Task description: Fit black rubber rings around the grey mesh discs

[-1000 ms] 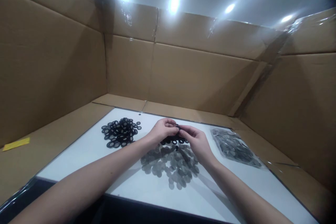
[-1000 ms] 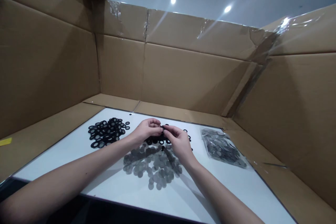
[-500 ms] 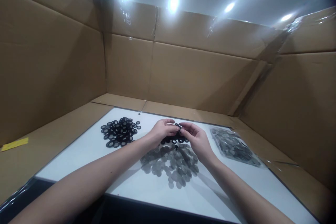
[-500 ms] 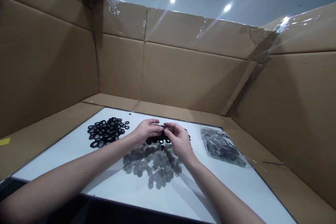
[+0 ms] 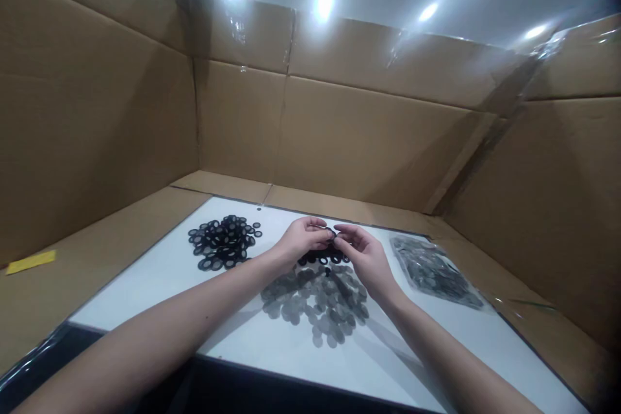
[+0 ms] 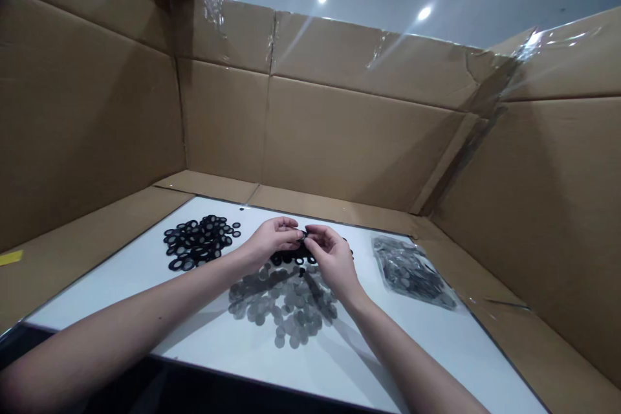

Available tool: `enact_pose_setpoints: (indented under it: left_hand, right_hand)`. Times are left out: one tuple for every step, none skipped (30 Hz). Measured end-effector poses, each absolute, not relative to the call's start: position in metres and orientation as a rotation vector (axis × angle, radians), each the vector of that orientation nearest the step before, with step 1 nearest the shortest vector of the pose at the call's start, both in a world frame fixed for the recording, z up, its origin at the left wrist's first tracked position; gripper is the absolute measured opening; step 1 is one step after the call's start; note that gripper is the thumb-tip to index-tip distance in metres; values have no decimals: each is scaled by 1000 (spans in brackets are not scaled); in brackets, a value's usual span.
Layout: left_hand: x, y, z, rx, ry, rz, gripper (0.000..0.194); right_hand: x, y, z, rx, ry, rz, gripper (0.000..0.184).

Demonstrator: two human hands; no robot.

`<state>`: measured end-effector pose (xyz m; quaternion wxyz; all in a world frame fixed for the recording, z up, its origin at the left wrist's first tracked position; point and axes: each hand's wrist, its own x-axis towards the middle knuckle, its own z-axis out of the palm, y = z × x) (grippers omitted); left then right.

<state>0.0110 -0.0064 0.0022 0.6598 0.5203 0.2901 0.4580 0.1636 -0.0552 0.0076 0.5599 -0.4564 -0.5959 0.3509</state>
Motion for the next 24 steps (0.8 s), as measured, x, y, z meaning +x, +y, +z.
enact_pose_setpoints:
  left_hand:
    - [11, -7, 2, 1175, 658, 1037, 40]
    - [12, -7, 2, 1184, 659, 1038, 39]
    - [12, -6, 1, 1199, 656, 1041, 39]
    - [13, -6, 0, 1218, 650, 1049, 38]
    - [13, -6, -1, 1244, 645, 1063, 37]
    - [14, -6, -2, 1274, 645, 1087, 36]
    - [14, -6, -2, 1307, 650, 1118, 34]
    - [15, -6, -2, 1338, 656, 1149, 32]
    - [15, -7, -2, 1360, 661, 1171, 31]
    - [15, -7, -1, 1369, 662, 1176, 30]
    - [14, -8, 0, 1363, 657, 1167, 30]
    - [14, -8, 1, 1349, 648, 1148, 32]
    - [13, -8, 1, 1334, 635, 1124, 34]
    - [13, -8, 2, 1322, 623, 1103, 36]
    - [13, -8, 2, 1317, 618, 1091, 37]
    - [12, -8, 1, 1321, 622, 1087, 37]
    - [12, -8, 1, 1335, 637, 1092, 37]
    - [12, -8, 0, 1357, 654, 1101, 36]
    - [12, -8, 0, 1391, 671, 1120, 35]
    - [12, -8, -1, 1439, 679, 1145, 33]
    - [12, -9, -1, 1498, 677, 1173, 31]
    - [11, -9, -1, 1562, 667, 1198, 28]
    - [11, -10, -1, 1625, 657, 1219, 26]
    - [10, -11, 0, 1683, 652, 1232, 24]
  right_hand:
    - [164, -55, 8, -1071, -1403, 827, 36]
    - [163, -56, 8, -1065, -1401, 827, 35]
    - [163, -56, 8, -1061, -1398, 826, 35]
    - [163, -56, 8, -1055, -1393, 826, 34]
    - [162, -55, 8, -1048, -1388, 828, 34]
    - [162, -55, 8, -1042, -1382, 832, 34]
    - [162, -55, 7, -1037, -1377, 837, 34]
    - [162, -54, 7, -1030, -1373, 846, 34]
    - [162, -54, 6, -1023, -1365, 862, 35]
    - [163, -53, 6, -1018, -1355, 885, 35]
    - [164, -52, 5, -1014, -1340, 912, 36]
    - [165, -52, 5, -1013, -1322, 940, 36]
    - [166, -51, 4, -1012, -1305, 965, 36]
    - [167, -50, 4, -1015, -1290, 983, 36]
    - [168, -50, 4, -1018, -1281, 990, 36]
    - [169, -50, 4, -1021, -1282, 987, 36]
    - [169, -50, 4, -1024, -1291, 974, 36]
    - [169, -51, 5, -1027, -1309, 951, 35]
    - [169, -51, 5, -1028, -1339, 917, 34]
    - [169, -52, 6, -1029, -1380, 871, 33]
    - [169, -54, 7, -1031, -1430, 810, 31]
    - [169, -55, 7, -1034, -1485, 736, 30]
    - [169, -56, 8, -1038, -1542, 656, 28]
    - [170, -57, 8, -1040, -1598, 574, 27]
